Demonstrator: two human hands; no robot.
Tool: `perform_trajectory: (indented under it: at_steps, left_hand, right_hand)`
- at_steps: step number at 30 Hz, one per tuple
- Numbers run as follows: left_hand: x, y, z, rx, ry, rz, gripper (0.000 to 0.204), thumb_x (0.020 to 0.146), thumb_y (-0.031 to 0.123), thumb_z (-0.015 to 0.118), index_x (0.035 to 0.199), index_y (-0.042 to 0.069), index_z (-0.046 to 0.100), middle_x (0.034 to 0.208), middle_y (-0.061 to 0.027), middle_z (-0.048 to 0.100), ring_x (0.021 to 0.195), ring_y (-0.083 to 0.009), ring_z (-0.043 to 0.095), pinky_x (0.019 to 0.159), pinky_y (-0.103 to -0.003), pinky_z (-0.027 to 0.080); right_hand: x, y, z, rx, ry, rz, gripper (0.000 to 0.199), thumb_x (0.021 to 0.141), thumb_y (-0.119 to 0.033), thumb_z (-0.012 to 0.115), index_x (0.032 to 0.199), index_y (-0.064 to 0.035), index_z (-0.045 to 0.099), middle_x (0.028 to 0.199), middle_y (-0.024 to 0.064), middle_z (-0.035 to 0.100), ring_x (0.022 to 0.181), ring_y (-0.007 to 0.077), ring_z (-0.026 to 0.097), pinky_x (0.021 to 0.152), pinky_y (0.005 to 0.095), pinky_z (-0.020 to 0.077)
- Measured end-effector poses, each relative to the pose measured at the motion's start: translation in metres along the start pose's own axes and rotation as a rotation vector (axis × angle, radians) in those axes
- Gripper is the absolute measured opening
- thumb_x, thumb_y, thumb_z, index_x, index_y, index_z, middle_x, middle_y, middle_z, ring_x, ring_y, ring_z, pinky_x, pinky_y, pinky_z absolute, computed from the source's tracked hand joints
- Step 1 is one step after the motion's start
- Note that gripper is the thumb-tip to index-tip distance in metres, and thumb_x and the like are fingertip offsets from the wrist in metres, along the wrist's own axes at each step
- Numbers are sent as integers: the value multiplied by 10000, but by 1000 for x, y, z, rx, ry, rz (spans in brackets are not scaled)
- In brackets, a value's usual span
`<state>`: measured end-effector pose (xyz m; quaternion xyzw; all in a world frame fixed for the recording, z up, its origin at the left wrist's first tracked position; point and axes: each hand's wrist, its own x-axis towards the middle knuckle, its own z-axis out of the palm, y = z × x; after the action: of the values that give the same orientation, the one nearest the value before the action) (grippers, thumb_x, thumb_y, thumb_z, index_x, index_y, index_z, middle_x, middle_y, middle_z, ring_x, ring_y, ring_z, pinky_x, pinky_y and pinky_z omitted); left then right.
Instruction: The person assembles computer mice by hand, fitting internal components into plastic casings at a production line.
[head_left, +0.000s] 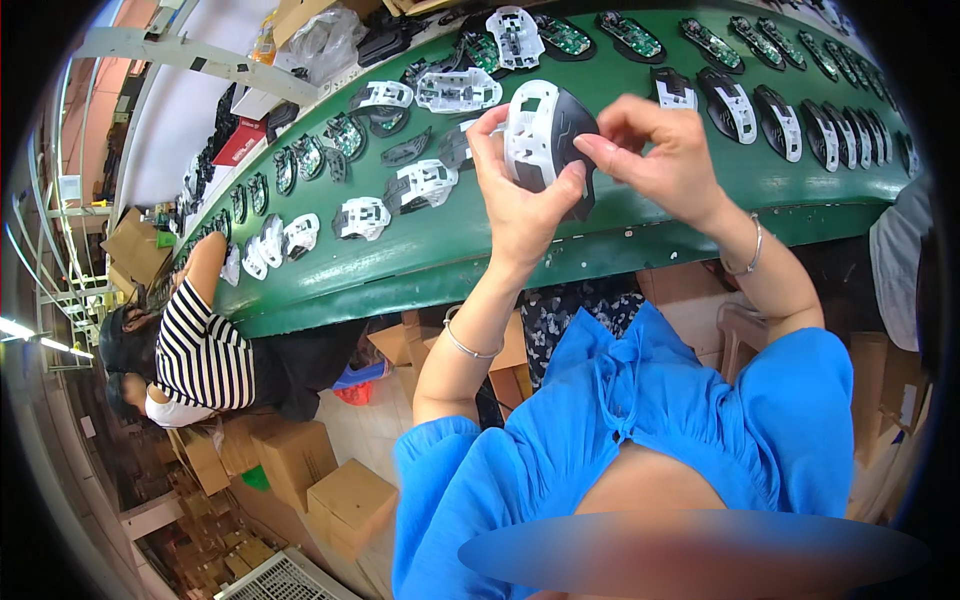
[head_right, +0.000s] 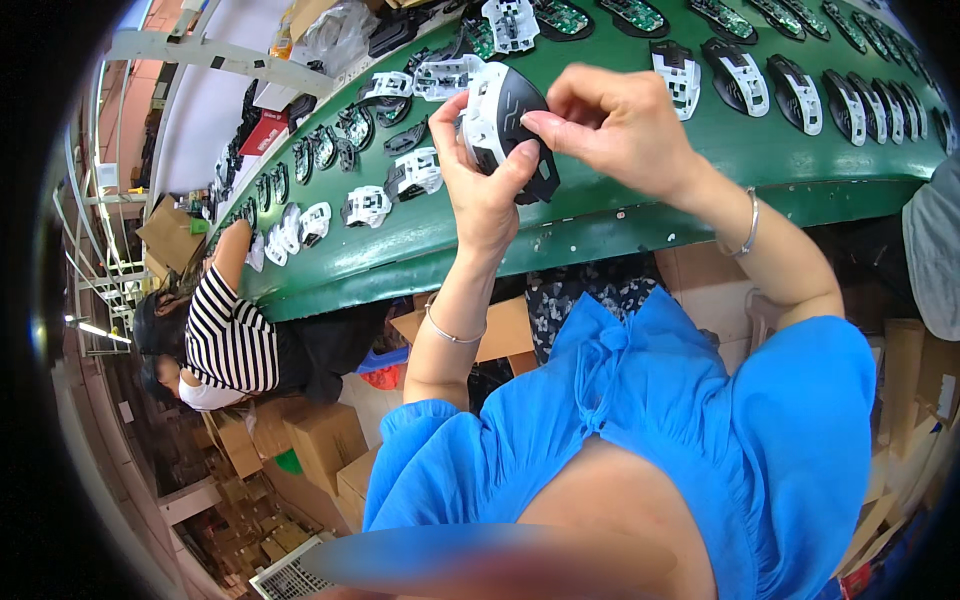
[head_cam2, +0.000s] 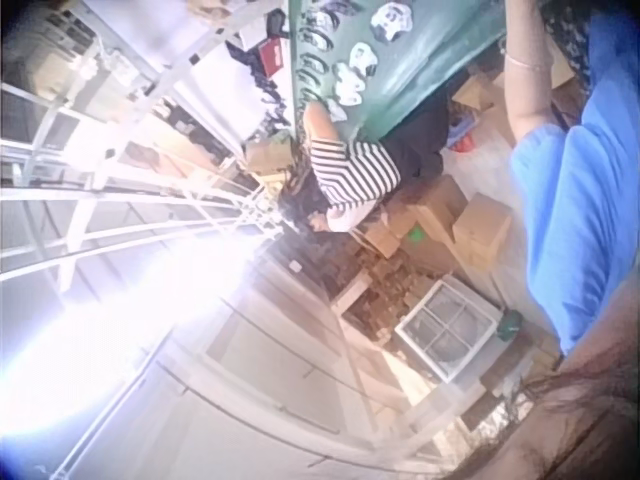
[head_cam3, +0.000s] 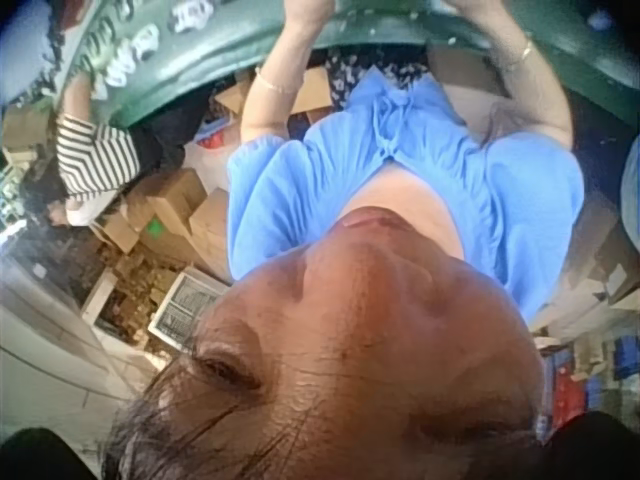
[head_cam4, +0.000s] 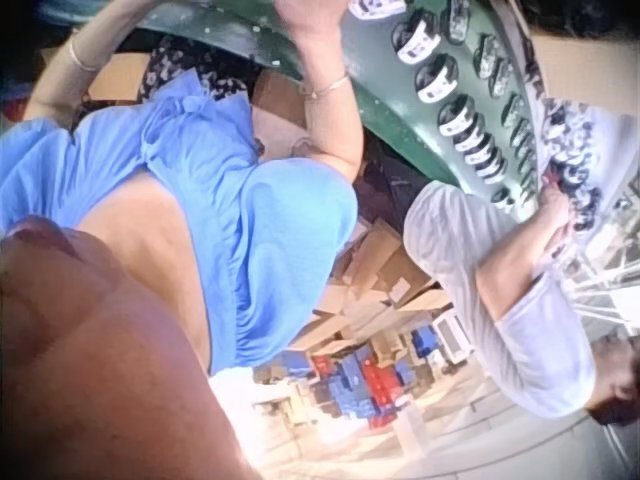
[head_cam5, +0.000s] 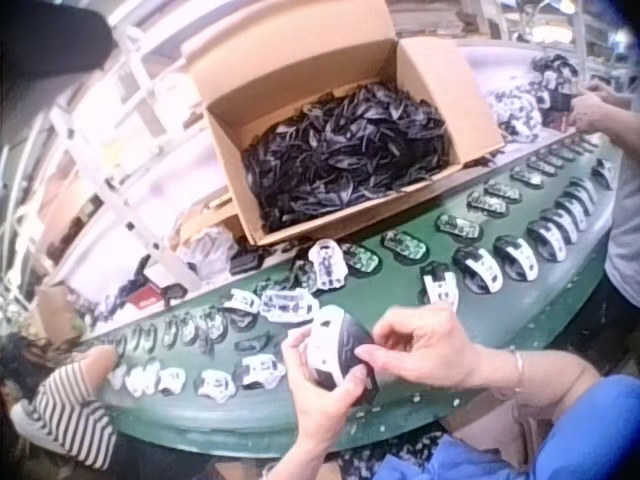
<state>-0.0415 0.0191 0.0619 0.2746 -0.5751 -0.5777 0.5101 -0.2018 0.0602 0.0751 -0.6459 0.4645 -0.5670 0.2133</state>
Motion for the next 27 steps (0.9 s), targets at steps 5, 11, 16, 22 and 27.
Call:
perform_trajectory:
  at_steps: [5,11,16,22,27]
  left_hand:
    - [-5,1,-3,145,-4,182,818,624,140,770,1273,35,283,1134,-115,425,1016,-205,498,866,-337,440]
    - [-9,-4,-10,193,16,253,765,618,143,689,1276,15,322,1184,-120,373,1071,-226,442,932,-348,386]
    - [-12,-3,-11,260,-89,214,758,609,143,689,1261,13,327,1165,-131,408,1090,-220,440,940,-355,381]
    - [-4,-1,-7,-25,-154,-44,768,674,137,734,1311,24,319,1146,-92,472,1015,-184,511,887,-320,435]
    - [-4,1,1,-45,-131,-141,731,776,24,680,1382,-11,273,1196,-102,491,1059,-165,510,904,-305,433]
  right_hand:
    - [2,-13,1,249,-100,168,218,861,-158,653,717,-21,563,546,-5,546,445,32,486,387,199,354]
    - [-4,-17,-4,4,-189,-40,252,858,-175,657,680,-39,541,525,-1,539,444,34,476,387,206,353]
    - [1,-30,-13,292,-323,290,272,849,-176,664,650,-43,535,518,2,545,444,33,477,382,205,350]
    - [3,1,4,525,-183,332,199,836,-163,677,897,18,621,778,44,639,677,73,593,591,215,490]
    - [5,-2,6,498,-103,343,167,845,-111,650,929,31,621,796,29,630,714,67,581,634,210,491]
